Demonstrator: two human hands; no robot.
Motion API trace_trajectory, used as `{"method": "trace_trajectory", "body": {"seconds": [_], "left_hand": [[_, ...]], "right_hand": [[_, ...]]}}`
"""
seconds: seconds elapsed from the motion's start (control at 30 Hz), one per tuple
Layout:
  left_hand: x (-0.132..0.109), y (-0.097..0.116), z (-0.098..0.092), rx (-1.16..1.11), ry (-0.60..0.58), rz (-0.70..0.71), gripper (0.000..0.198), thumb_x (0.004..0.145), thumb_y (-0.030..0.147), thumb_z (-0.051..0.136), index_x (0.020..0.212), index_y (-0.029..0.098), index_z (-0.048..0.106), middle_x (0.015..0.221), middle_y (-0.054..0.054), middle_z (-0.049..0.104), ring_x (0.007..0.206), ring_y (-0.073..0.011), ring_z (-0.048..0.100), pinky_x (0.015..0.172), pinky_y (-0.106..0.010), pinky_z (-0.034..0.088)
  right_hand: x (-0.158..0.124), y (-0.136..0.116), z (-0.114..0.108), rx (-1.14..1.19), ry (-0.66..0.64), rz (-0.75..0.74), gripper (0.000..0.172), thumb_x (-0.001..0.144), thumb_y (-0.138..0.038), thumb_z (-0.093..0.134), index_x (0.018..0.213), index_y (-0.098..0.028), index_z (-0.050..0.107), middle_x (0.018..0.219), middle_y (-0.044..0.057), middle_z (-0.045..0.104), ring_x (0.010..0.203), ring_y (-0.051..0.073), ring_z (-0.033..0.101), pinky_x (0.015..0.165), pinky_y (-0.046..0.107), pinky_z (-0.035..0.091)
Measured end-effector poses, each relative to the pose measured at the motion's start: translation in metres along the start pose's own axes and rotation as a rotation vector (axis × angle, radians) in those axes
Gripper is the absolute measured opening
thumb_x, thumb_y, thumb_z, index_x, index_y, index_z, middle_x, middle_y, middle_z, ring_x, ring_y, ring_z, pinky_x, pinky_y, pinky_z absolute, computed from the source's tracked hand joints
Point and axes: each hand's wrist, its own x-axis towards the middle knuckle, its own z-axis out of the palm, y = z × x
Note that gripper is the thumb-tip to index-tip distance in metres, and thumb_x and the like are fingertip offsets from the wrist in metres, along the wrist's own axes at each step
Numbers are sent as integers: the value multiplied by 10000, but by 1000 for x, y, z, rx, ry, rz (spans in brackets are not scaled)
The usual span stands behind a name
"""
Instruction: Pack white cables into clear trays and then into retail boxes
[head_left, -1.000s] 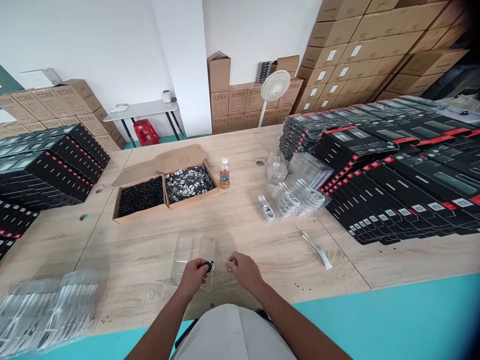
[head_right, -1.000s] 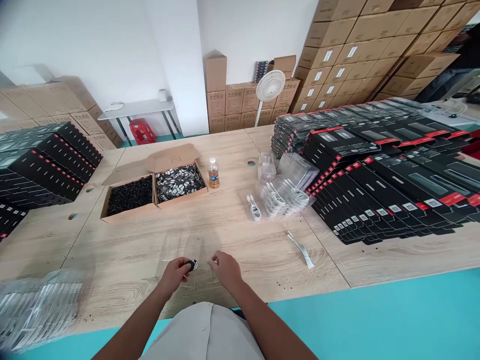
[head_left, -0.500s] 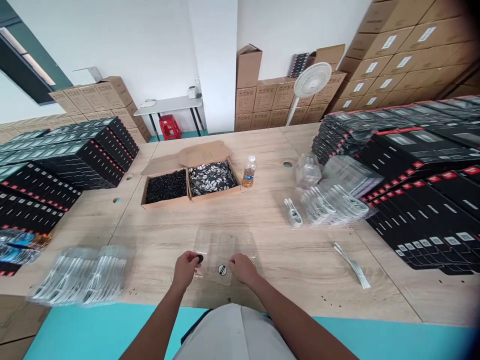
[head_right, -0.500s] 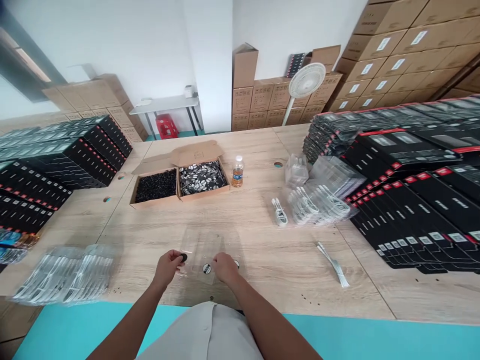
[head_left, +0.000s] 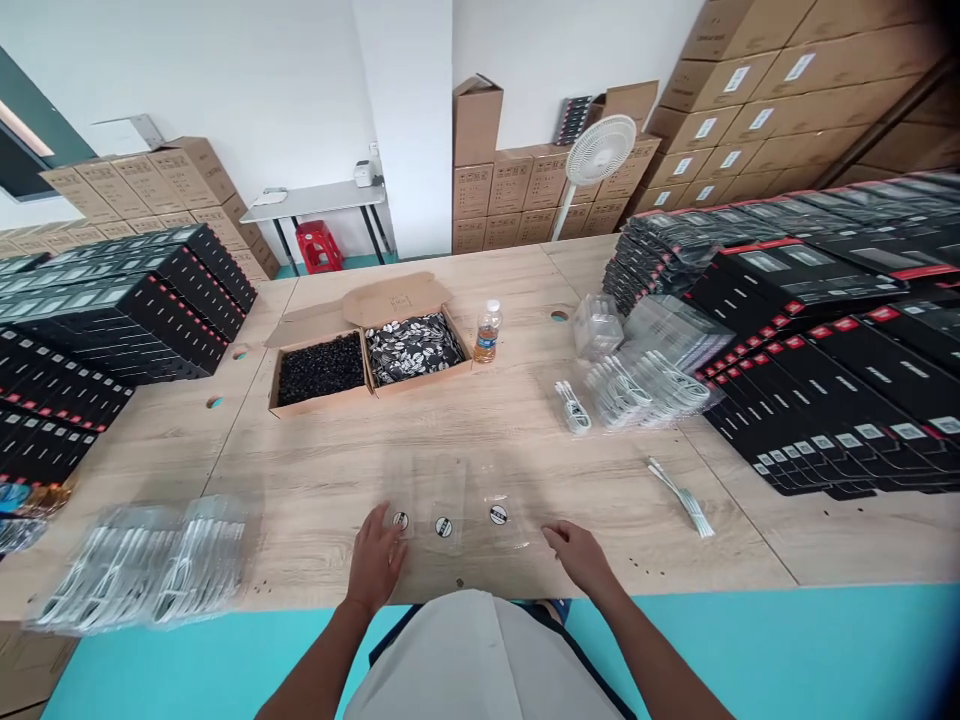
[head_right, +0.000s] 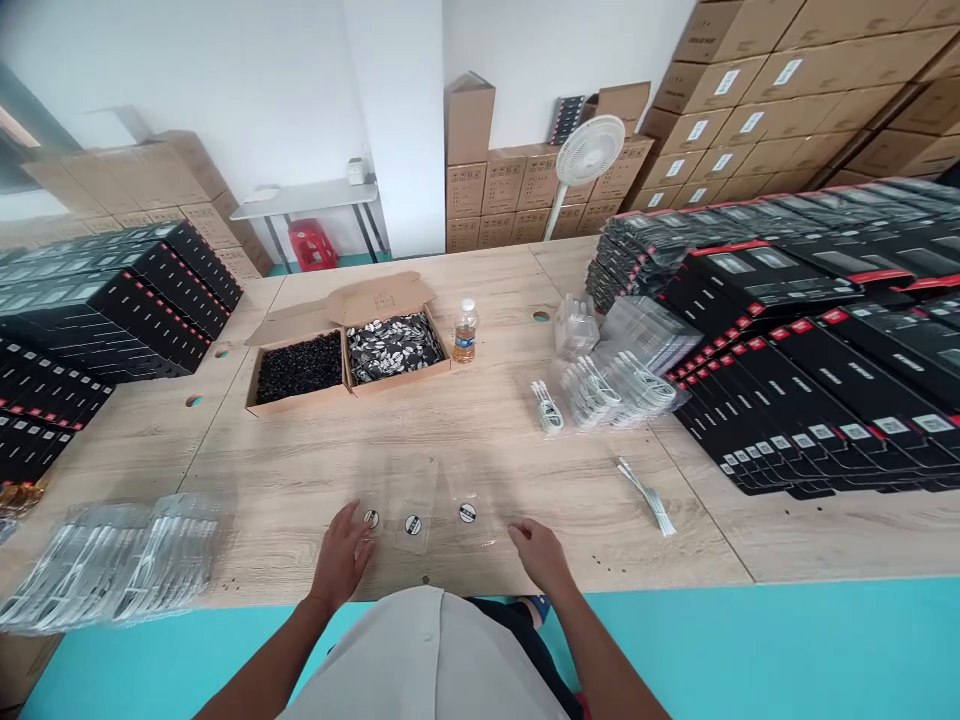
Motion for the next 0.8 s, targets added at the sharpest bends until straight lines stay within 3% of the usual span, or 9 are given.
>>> {"method": "trace_trajectory", "body": {"seconds": [0.1,0.2,0.3,0.4,0.5,0.63,0.7,0.8], "left_hand": [[-3,1,5,24,24,3,295,860,267,517,1119,267,658,1465,-67,437,1366,-266,360,1119,-429,319],[-5,0,7,13,125,46,257,869,291,496,1062,288,664,1448,-66,444,1342,-271,389,1113,-431,327],[-5,4,5,-26,153,137,293,886,343,475,1103,228,635,1469,-107,402,1332,-319,383,1074,-517,353],[-5,24,-2,-82,135,179,314,898,362,460,1129,222,620,1466,-109,401,1316,-325,398,1035,-530,396],[0,59,-8,-206,76,132,310,890,399,471,1116,264,633,1455,-76,419,1292,-316,438,884,-450,526],[15,120,-13,-442,-70,14,315,870,447,491,1094,285,642,1435,-66,449,1259,-310,482,618,-309,557],[25,158,-16,-562,-135,-17,315,856,458,514,1075,273,645,1349,-82,532,1160,-289,560,679,-320,551],[42,224,-18,-725,-264,-47,308,840,468,544,1026,245,648,1073,-77,667,964,-241,636,807,-350,515]], "right_hand": [[-9,9,-2,5,51,32,288,820,-274,466,870,-137,714,853,87,736,721,199,655,668,284,460],[-14,23,-22,-18,147,76,242,823,-280,504,884,-183,717,869,48,730,813,197,656,720,268,458],[-11,42,-67,-53,302,159,267,843,-291,495,977,-172,693,1053,98,686,963,230,626,820,301,445],[-3,59,-119,-67,469,234,367,843,-276,491,1171,-149,599,1343,169,498,1249,306,444,982,379,358],[10,70,-156,-15,531,276,451,777,-233,567,1220,-154,549,1398,191,416,1343,354,297,1022,448,295],[21,75,-176,172,452,270,199,712,-231,639,894,-151,641,1072,166,616,1140,326,508,878,403,393],[21,71,-176,310,375,226,159,731,-320,645,764,-166,622,849,109,649,950,270,593,752,344,430],[11,57,-169,547,233,109,326,742,-502,630,783,-179,620,691,39,628,721,189,602,616,281,428]]}}
